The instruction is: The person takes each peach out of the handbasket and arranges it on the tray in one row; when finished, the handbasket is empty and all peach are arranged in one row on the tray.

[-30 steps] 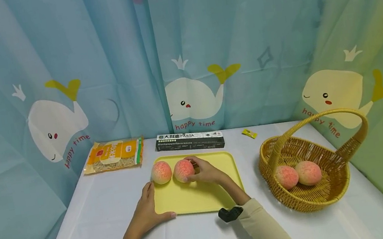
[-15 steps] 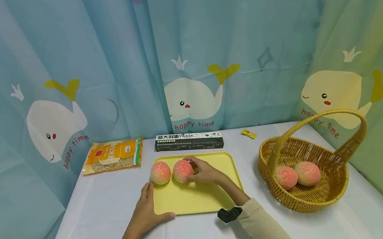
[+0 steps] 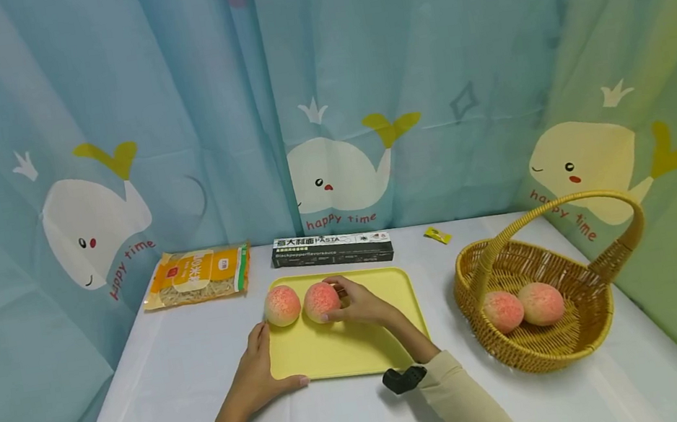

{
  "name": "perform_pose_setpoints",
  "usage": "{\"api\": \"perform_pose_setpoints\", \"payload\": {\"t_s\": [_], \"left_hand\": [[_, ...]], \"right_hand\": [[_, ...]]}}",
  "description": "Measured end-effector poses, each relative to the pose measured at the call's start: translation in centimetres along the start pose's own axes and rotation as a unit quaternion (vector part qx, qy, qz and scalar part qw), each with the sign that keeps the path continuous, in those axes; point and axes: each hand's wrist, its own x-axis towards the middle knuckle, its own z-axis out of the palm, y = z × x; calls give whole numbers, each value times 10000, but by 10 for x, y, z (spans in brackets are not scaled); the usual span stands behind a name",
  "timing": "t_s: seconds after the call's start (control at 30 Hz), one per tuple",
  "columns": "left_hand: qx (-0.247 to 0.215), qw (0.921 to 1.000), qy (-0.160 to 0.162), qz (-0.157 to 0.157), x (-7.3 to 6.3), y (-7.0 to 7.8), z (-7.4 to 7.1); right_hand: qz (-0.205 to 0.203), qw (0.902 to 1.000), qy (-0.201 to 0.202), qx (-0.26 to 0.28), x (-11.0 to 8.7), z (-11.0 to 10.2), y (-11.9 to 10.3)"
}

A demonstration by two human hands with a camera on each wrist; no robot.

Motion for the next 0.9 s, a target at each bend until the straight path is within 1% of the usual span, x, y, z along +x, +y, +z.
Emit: {"api": "perform_pose_setpoints", "payload": {"t_s": [0.17,0.27,0.4,0.47,0.57,0.73,0.77,0.9], "left_hand": [[19,10000,8,18,0,1,0],[20,10000,-3,37,0,1,0],[47,9999,25,91,-1,1,0],[58,9999,38,102,-1,1,0],[59,9999,40,123,-2,0,1],[59,9999,39,96,-2,0,1],[54,9999,39,80,-2,0,1],[64,10000,22,63,0,-1,0]], "right_hand": [[18,9999,86,-143,-3,-2,-2],[-134,9993,185,-305,-9,-7,-6],[-378,9976,300,-487,-21,-15,-13],[-416,9972,350,-521,-29,-19,-16],[-440,9973,388,-433,-40,-25,-20],[-626,9972,249,-328,-59,-33,-33],[-674,9970,199,-311,-64,-35,-40],[-910,9951,35,-389,-78,-42,-52]]}}
